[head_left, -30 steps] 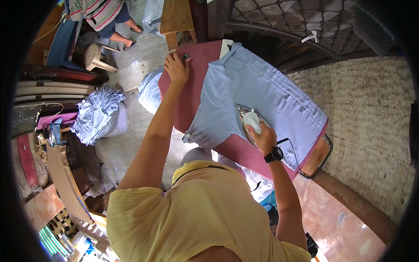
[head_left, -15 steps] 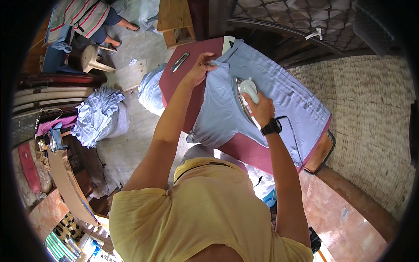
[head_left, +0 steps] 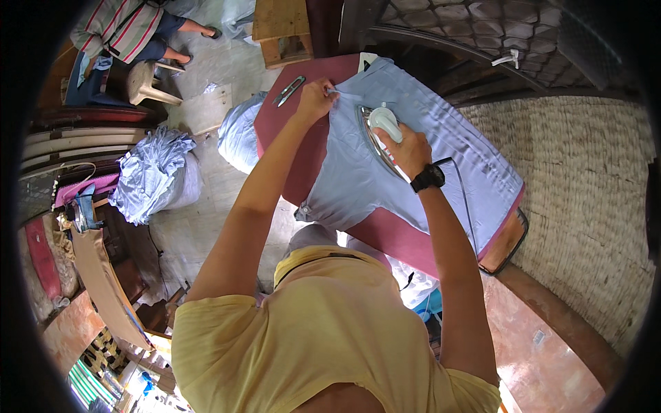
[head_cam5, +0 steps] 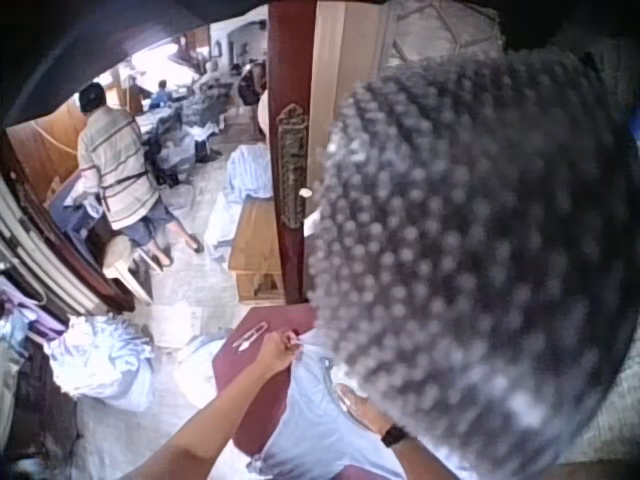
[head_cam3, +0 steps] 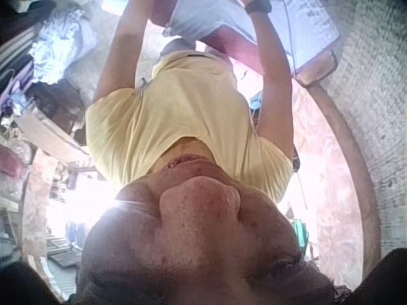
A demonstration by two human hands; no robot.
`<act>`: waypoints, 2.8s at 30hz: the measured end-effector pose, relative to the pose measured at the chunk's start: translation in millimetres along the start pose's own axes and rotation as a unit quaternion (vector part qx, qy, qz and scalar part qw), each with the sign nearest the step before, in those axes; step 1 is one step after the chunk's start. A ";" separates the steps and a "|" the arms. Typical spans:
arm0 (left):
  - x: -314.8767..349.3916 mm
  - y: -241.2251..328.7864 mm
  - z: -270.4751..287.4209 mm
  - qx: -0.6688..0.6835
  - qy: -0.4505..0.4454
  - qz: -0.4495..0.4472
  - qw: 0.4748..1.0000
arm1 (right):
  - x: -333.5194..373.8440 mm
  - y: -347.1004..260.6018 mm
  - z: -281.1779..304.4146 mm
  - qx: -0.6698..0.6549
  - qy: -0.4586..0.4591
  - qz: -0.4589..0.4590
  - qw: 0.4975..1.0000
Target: The person spreads a light blue shirt across an ironing board, aligns the collar and buttons, and uses an iron to smooth the fabric.
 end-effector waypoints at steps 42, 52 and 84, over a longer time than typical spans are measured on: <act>141.7 -8.8 10.6 -0.085 0.041 0.035 0.995 | -57.6 -72.0 -18.1 0.079 -0.092 0.100 0.988; 163.8 -30.9 7.1 -0.069 0.060 0.107 0.990 | -56.3 -90.5 -40.4 0.097 -0.112 0.193 0.970; 168.8 -26.8 13.5 -0.013 0.100 0.058 0.993 | 25.4 -39.0 -14.0 0.032 -0.098 0.181 0.978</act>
Point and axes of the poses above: each hand's wrist, its own x-axis away from the middle knuckle, its own z-axis out of the back of the hand, y = z × x, the point moved 10 cm from there along -x, towards the middle knuckle, and after that the axes turned 4 degrees about z, right-handed, at the moved point
